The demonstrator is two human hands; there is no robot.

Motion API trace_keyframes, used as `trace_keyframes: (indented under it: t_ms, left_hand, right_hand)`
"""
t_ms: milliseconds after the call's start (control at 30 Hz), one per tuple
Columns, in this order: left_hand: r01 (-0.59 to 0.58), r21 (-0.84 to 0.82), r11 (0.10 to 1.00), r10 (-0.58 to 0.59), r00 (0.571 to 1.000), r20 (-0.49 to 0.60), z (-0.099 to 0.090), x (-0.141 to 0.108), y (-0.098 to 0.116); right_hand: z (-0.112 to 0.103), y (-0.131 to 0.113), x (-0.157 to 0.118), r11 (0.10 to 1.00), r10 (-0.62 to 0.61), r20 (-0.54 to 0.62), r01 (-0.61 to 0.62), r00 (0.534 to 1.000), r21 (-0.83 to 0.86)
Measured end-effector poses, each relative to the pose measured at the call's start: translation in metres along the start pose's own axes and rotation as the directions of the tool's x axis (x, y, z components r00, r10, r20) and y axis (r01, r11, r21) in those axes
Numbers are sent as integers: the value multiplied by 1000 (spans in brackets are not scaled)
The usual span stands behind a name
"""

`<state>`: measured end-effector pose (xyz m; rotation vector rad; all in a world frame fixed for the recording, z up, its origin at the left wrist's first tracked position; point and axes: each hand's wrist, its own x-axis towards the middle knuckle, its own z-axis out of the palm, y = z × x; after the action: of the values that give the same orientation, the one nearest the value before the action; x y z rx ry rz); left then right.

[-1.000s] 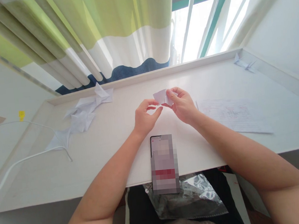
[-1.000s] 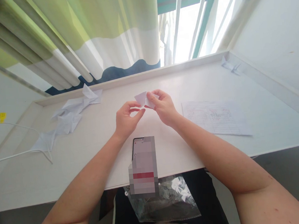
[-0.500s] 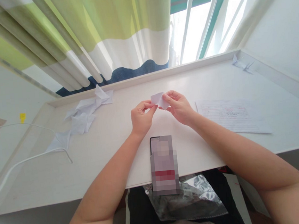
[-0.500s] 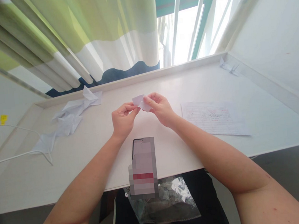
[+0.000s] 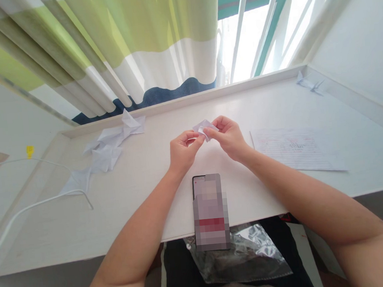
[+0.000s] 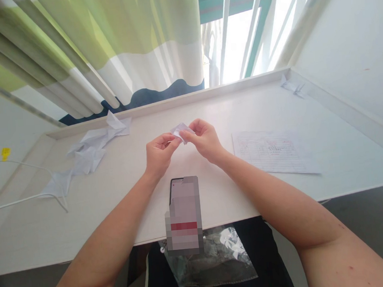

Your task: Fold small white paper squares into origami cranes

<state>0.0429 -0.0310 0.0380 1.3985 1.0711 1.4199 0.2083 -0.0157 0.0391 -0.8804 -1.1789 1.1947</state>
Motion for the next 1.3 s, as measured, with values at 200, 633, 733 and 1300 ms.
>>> trace_keyframes:
  t_ms: [200,633,733,1300]
  left_hand:
    - [-3,2,1000,3,1000,12,1,0,2]
    - [-23,70,997,27,998,-61,-7,5,-2]
    - [-23,69,997,28,997,-71,-8,6,-3]
    - [172,-117,978,-167,984,55,-9,6,-3]
  right_hand:
    - [0,1,-1,1000,10,7,-10,1000,28]
    - [-4,-5,-3,1000,23,212,-24,977,6]
    - [-4,-2,-1,1000,18,194,-22,981,18]
    - [-11,9,5,997,28,150,-18,988,-70]
